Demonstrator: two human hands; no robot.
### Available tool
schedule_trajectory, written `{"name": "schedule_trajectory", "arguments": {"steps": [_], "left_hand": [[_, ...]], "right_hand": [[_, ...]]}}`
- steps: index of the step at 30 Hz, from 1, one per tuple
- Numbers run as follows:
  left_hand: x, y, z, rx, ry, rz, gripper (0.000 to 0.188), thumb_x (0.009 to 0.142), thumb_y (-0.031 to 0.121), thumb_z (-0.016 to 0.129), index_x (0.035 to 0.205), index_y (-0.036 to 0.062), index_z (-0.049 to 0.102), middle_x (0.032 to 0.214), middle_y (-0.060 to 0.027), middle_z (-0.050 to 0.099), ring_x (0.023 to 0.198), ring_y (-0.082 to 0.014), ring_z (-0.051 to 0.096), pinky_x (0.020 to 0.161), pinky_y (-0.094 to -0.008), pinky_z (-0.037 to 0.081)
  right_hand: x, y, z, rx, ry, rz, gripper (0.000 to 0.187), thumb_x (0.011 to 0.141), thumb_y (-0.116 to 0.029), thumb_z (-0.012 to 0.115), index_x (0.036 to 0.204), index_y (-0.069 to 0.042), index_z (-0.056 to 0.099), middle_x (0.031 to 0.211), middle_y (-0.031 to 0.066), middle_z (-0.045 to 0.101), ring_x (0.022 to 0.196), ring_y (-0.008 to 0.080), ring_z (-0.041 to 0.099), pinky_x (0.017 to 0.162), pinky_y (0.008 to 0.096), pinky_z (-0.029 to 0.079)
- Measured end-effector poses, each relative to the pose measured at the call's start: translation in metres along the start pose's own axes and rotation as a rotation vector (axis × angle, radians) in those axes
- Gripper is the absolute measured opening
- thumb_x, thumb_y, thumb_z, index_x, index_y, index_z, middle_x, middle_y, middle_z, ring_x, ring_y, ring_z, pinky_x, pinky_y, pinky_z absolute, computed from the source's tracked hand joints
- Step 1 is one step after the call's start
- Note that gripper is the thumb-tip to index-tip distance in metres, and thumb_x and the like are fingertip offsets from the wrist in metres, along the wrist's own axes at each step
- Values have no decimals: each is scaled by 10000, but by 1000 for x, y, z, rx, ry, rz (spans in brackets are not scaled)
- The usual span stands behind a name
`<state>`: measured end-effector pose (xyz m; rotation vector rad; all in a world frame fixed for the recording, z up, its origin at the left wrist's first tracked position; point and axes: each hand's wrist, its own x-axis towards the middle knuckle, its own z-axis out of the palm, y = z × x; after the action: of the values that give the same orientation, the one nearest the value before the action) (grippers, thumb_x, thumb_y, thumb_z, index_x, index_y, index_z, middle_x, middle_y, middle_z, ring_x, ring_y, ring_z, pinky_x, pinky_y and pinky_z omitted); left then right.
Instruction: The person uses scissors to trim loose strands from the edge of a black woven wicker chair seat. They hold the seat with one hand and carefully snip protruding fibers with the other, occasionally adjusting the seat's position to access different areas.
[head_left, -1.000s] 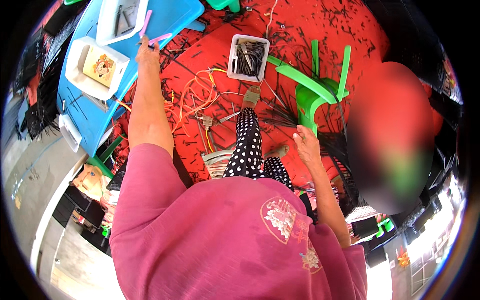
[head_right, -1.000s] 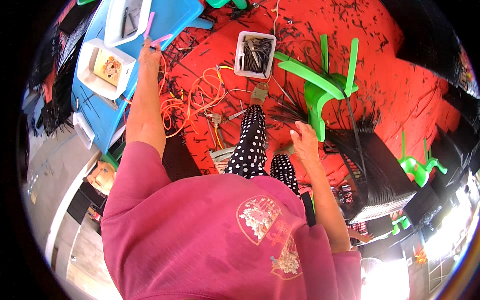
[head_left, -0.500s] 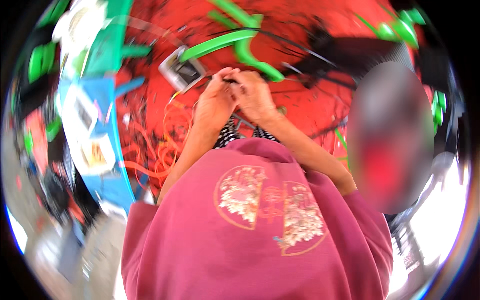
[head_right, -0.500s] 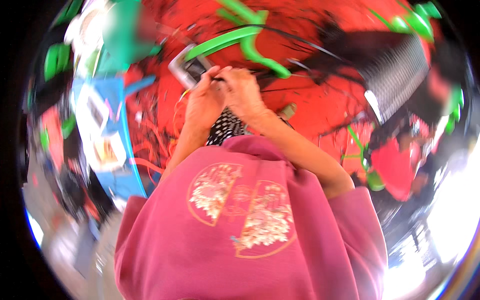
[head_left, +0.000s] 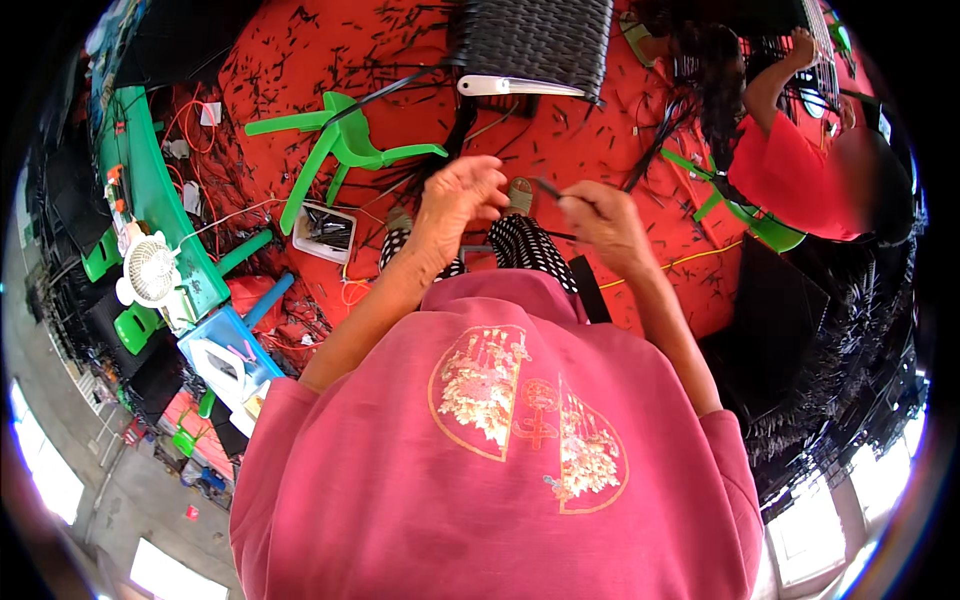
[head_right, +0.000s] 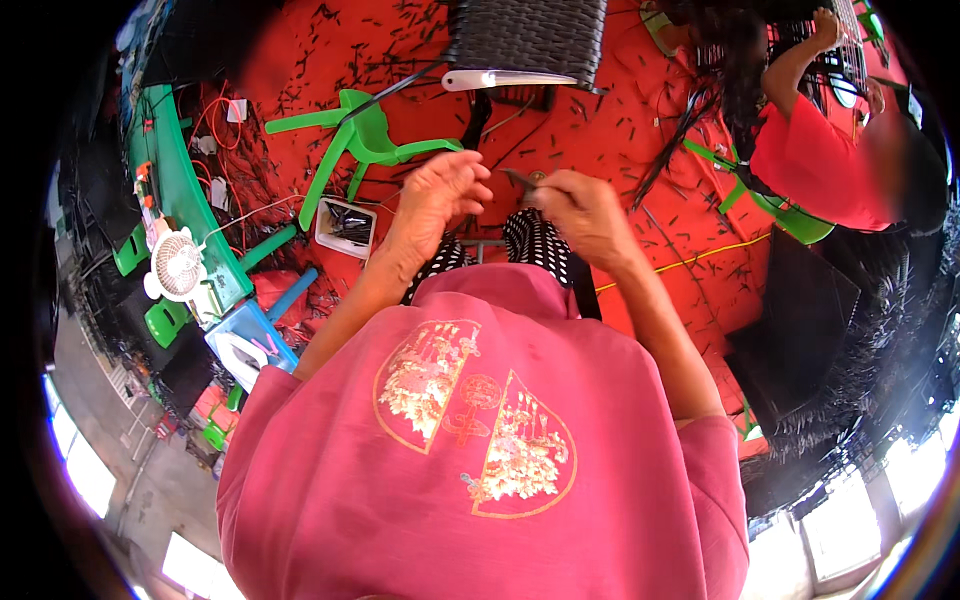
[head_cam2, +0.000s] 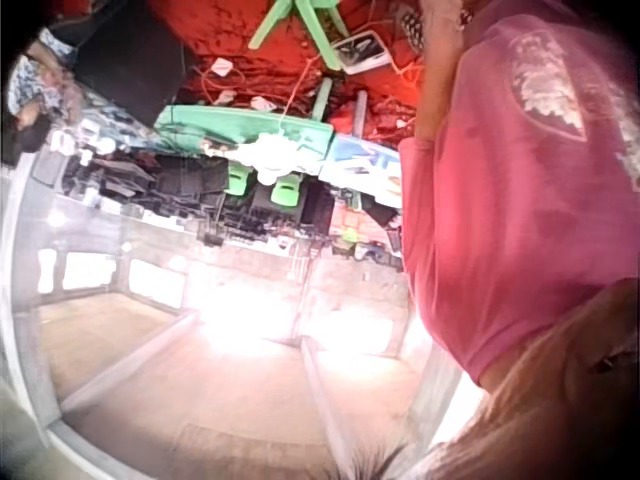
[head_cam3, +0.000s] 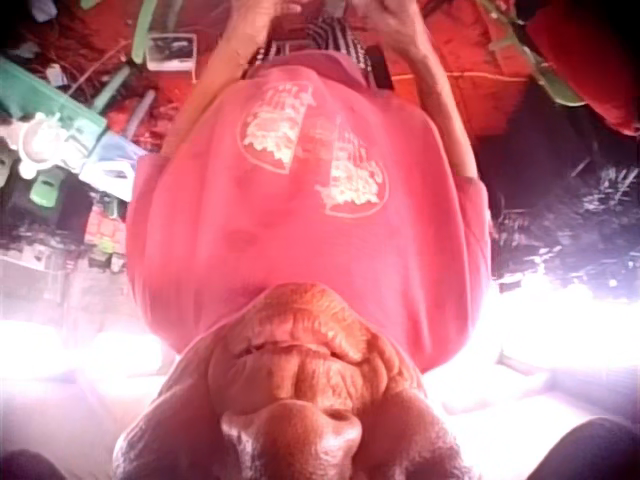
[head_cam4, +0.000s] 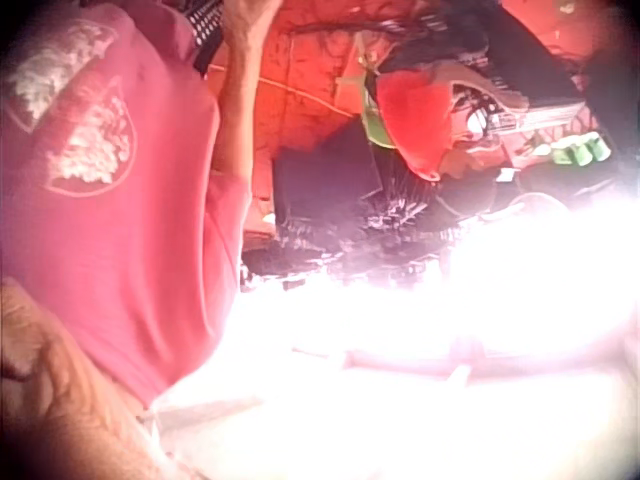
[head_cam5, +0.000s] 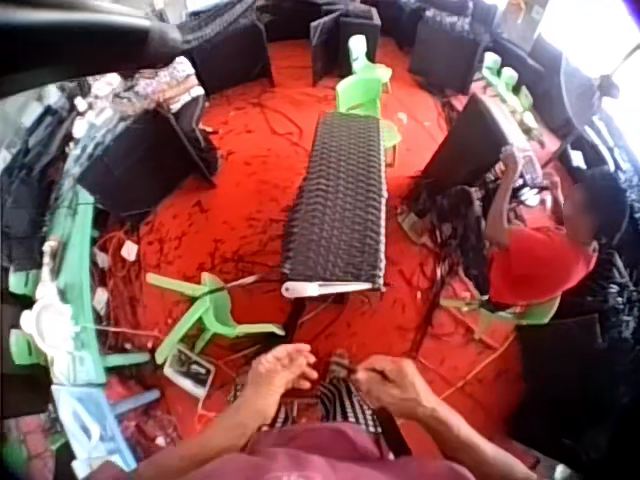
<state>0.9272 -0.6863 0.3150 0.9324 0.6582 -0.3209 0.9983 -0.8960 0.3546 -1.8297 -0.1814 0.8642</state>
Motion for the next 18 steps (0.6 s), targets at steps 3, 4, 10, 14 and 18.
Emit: {"name": "schedule_trajectory", "arguments": {"steps": [3,4,10,14,18], "left_hand": [[29,7,2,471,258,359,199,872,149,628,1036,37,607,927,-46,623,783,-129,601,664,-231,492],[36,13,3,706,309,590,191,861,136,637,1020,36,605,957,-52,607,811,-135,588,669,-232,481],[88,59,20,1564,207,1190,326,739,166,717,1038,79,620,1045,-84,573,975,-267,530,856,-387,385],[117,67,14,1788,-7,1045,376,721,247,729,1045,87,624,1008,-72,600,948,-246,559,834,-380,379],[134,69,6,1748,-116,933,352,718,225,728,1019,71,629,886,-49,623,825,-239,602,739,-351,421]], "right_hand": [[-15,28,-56,149,212,135,141,877,-140,577,857,-11,631,665,-29,520,583,45,433,514,211,352],[-17,34,-72,143,292,118,140,881,-144,577,856,-18,631,656,-41,509,580,35,418,510,204,334],[-20,36,-103,40,570,149,148,878,-154,591,879,-14,640,641,-50,491,577,29,402,505,198,321],[4,36,-80,26,594,154,162,857,-160,619,875,-2,652,637,-43,516,582,37,434,514,207,352],[40,45,-69,50,536,156,171,835,-153,629,865,13,657,624,-19,528,580,50,444,526,215,369]]}}
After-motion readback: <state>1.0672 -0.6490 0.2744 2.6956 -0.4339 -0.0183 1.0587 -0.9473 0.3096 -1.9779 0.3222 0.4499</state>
